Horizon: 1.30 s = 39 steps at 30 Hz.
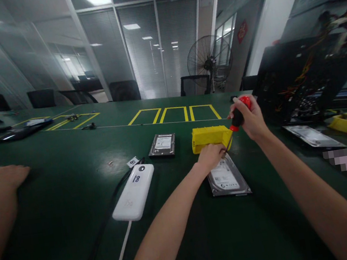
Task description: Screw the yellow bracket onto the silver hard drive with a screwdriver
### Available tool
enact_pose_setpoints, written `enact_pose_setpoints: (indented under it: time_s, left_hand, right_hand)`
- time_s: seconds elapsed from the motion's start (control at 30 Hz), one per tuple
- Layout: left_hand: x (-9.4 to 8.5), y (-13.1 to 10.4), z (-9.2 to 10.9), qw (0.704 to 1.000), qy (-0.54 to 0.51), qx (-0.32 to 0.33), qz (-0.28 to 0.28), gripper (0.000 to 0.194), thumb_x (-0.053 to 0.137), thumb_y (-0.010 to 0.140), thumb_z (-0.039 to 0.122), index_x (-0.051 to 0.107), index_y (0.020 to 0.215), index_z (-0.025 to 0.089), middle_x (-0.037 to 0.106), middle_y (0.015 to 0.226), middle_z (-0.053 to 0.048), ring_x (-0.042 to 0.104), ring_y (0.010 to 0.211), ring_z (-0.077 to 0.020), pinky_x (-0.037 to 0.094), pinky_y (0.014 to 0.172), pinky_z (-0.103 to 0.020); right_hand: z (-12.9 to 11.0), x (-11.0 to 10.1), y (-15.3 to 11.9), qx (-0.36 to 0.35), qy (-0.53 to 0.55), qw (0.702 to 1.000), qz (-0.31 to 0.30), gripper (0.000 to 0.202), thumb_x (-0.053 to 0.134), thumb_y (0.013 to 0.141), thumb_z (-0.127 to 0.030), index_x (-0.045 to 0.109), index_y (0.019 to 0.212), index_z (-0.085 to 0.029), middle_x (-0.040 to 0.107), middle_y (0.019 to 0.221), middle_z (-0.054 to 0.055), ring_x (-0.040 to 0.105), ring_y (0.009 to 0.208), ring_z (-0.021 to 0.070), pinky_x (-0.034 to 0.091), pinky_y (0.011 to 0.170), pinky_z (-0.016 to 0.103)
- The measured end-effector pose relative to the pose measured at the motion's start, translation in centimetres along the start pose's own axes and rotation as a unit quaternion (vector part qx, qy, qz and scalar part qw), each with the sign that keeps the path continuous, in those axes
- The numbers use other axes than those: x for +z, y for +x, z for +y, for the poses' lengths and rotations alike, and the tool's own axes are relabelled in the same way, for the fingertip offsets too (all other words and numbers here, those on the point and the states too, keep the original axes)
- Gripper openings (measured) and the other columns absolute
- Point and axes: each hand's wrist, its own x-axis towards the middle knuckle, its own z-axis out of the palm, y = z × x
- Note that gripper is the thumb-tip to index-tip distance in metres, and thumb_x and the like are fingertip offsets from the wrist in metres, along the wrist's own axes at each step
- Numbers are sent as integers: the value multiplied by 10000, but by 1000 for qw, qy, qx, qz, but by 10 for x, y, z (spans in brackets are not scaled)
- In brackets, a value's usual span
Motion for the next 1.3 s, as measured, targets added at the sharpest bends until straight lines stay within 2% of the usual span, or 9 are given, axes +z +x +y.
enact_pose_setpoints:
  time_s: [0.1, 0.2, 0.37, 0.5, 0.7, 0.77, 1.0, 1.3]
  left_hand:
    - [-1, 0, 1, 1000, -4, 2, 5, 298, 384, 952, 253, 622, 1124, 203, 673, 1072, -57, 631, 964, -198, 511, 828, -325]
    - [-2, -1, 1, 1000, -5, 2, 11, 296, 383, 949, 246, 629, 1108, 201, 677, 1060, -55, 634, 961, -203, 513, 817, -322]
    - [0, 0, 0, 1000, -10, 4, 11, 299, 384, 949, 251, 624, 1121, 205, 671, 1076, -52, 630, 969, -201, 508, 822, -318]
    - [1, 0, 0, 1000, -8, -5, 8, 304, 382, 953, 256, 619, 1137, 213, 668, 1082, -51, 629, 973, -202, 507, 829, -325]
    - [-1, -1, 2, 1000, -8, -12, -2, 307, 383, 957, 259, 611, 1156, 208, 658, 1115, -55, 622, 993, -195, 505, 841, -322]
    - [-1, -1, 1, 1000, -11, -6, 1, 309, 380, 957, 258, 608, 1159, 207, 656, 1118, -52, 622, 994, -193, 505, 841, -323]
    - [0, 0, 2, 1000, 1, -15, 2, 296, 394, 951, 261, 623, 1133, 221, 673, 1074, -51, 630, 985, -203, 503, 838, -320]
    - [-3, -2, 2, 1000, -17, -8, -8, 304, 381, 955, 245, 612, 1149, 210, 655, 1122, -63, 618, 1008, -188, 493, 836, -295]
  right_hand:
    - [0, -1, 0, 12, 10, 1000, -17, 233, 557, 811, -459, 557, 917, -252, 534, 684, -36, 532, 534, 87, 522, 558, 255]
    - [2, -2, 1, 9, 9, 1000, -11, 231, 581, 800, -449, 586, 912, -247, 538, 720, -26, 549, 566, 90, 525, 560, 252]
    - [3, -2, 2, -15, -1, 1000, 16, 244, 694, 730, -377, 515, 810, -232, 558, 723, -37, 558, 566, 88, 512, 525, 233]
    - [2, -2, 2, -20, -12, 1000, 15, 295, 716, 709, -365, 467, 813, -246, 545, 655, -65, 537, 511, 80, 503, 508, 224]
    - [2, -3, 2, 2, 17, 1000, -8, 265, 537, 816, -474, 578, 929, -237, 548, 697, -28, 563, 571, 95, 532, 555, 249]
    - [2, -4, 2, 4, 20, 1000, -5, 262, 563, 805, -462, 590, 933, -235, 548, 729, -23, 571, 607, 96, 539, 574, 249]
    - [3, -2, 2, 20, -4, 1000, -3, 273, 676, 742, -414, 501, 862, -242, 572, 750, -39, 576, 614, 86, 531, 590, 233]
    - [0, 0, 0, 5, -40, 999, 4, 361, 695, 716, -423, 407, 859, -259, 538, 669, -76, 537, 480, 73, 471, 474, 212]
